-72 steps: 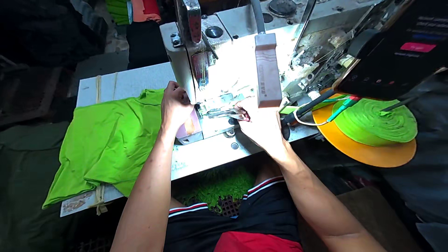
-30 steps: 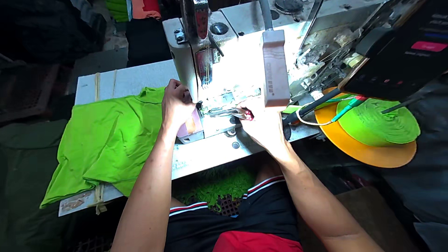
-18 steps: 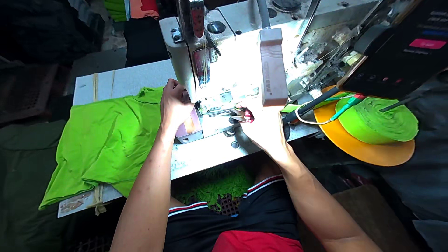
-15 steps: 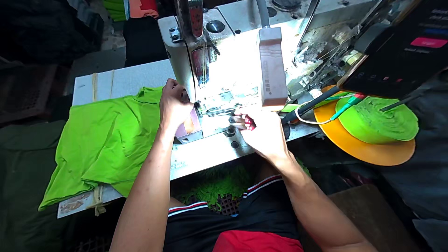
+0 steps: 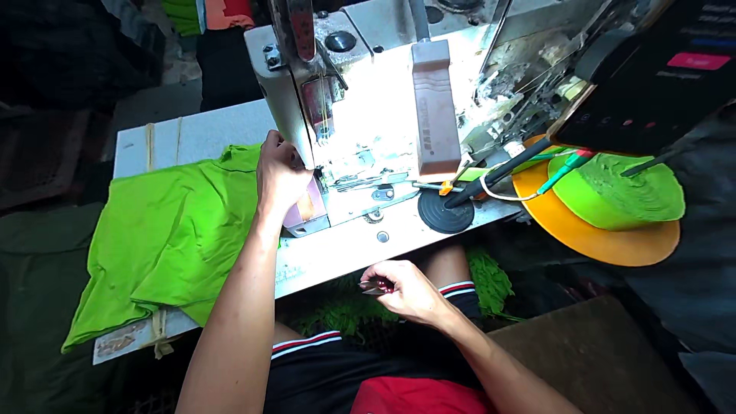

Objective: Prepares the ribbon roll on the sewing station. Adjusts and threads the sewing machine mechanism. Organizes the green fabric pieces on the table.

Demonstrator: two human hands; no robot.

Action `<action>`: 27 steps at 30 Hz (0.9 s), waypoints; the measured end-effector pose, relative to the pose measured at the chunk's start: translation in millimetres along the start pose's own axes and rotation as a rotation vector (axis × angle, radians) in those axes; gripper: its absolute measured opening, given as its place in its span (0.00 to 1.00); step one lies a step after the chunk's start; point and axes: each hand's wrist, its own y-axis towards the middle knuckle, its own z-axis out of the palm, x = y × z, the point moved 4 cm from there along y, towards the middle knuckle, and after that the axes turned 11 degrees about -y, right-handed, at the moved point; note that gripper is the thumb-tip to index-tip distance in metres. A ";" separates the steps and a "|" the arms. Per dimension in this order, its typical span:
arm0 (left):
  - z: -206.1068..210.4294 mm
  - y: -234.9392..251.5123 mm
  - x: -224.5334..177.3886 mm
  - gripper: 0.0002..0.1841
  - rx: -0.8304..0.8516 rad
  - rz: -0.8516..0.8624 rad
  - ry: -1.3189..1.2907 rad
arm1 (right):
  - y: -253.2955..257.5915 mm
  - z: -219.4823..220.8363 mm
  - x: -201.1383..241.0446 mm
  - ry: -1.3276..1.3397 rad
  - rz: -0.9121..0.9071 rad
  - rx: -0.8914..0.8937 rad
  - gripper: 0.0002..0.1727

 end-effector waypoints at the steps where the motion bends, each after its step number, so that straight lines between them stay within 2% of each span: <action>1: 0.3 0.0 1.0 0.16 -0.001 -0.002 0.004 | -2.5 4.2 -2.1 0.013 0.009 0.029 0.09; 10: -0.9 0.0 -1.3 0.15 -0.008 -0.019 0.004 | -34.0 60.2 -15.2 -0.091 0.164 0.486 0.17; 20: -1.3 -1.2 -2.7 0.15 -0.022 -0.024 -0.022 | -72.8 103.9 -12.2 -0.085 0.142 0.639 0.18; 22: -1.4 -1.6 -3.8 0.16 -0.022 -0.026 -0.018 | -71.0 98.7 -13.0 -0.072 0.156 0.613 0.17; 24: -1.6 -1.8 -4.1 0.16 -0.026 -0.026 -0.020 | -61.9 82.4 -13.3 -0.044 0.172 0.482 0.14; 25: -1.8 -1.8 -3.1 0.15 -0.032 -0.028 -0.021 | -54.6 68.9 -11.4 -0.030 0.164 0.362 0.13; 27: -1.8 -2.2 -1.7 0.15 -0.031 -0.037 -0.026 | -34.7 31.6 0.0 -0.059 0.097 0.008 0.10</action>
